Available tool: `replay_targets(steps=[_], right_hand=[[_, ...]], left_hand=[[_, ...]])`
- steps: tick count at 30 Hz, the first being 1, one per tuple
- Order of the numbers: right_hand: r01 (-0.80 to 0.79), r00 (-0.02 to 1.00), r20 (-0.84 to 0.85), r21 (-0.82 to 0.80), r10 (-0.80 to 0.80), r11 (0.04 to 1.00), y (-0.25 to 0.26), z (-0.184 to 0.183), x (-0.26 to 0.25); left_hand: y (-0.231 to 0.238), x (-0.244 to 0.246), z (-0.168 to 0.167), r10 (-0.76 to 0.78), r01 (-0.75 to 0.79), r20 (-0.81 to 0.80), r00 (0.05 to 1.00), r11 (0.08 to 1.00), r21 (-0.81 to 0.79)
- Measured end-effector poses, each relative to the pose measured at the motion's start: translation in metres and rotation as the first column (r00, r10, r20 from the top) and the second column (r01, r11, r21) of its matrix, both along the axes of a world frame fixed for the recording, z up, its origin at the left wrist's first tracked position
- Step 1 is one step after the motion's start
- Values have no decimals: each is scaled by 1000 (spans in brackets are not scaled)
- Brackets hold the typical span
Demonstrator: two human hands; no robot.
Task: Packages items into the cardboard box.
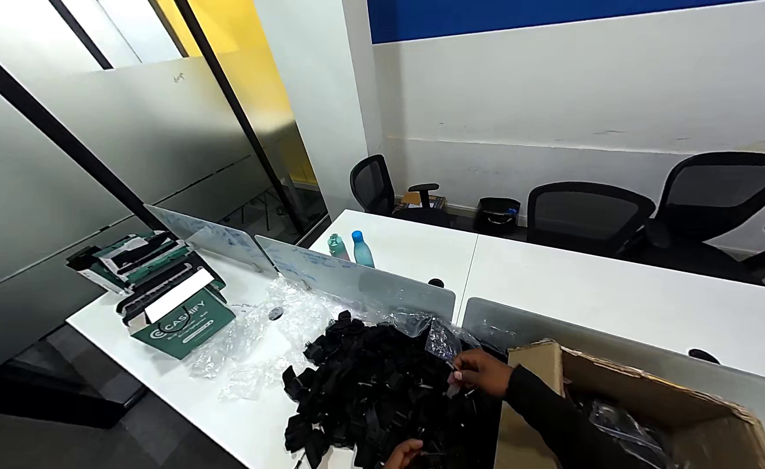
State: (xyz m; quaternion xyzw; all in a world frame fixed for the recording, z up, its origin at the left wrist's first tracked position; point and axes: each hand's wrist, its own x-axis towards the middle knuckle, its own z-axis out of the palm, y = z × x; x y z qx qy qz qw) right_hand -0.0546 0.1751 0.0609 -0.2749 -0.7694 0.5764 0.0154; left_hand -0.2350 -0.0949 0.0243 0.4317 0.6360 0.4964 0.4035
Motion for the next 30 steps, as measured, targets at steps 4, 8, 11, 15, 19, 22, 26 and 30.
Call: replay_targets(steps=[4,8,11,15,19,22,26,30], right_hand=[[399,833,-363,-127,-417,908,-87,10,49],[587,730,-395,-58,-558,808,-149,-5,86],[681,671,-552,197,-495,705,-170,-19,105],[665,722,-493,297,-486,685,-185,-25,118],[549,789,-472,251,-394,797,-189,-31,119],[538,756,-558,232,-342,810,-193,-37,117],[589,698,-646,273,-308,761,-200,-40,114],[637,661,-681,286,-316,716,-202,-44,114]], left_hand=[[14,23,23,-62,60,65,996,998,31],[25,42,36,-162,154,69,984,982,107],[30,54,35,-210,201,52,976,970,133],[33,67,37,-292,278,96,952,951,139],[33,75,40,-413,382,169,895,905,186],[32,75,38,-447,397,159,880,878,268],[31,70,32,-447,394,71,892,845,362],[28,57,25,-362,388,-142,921,836,388]])
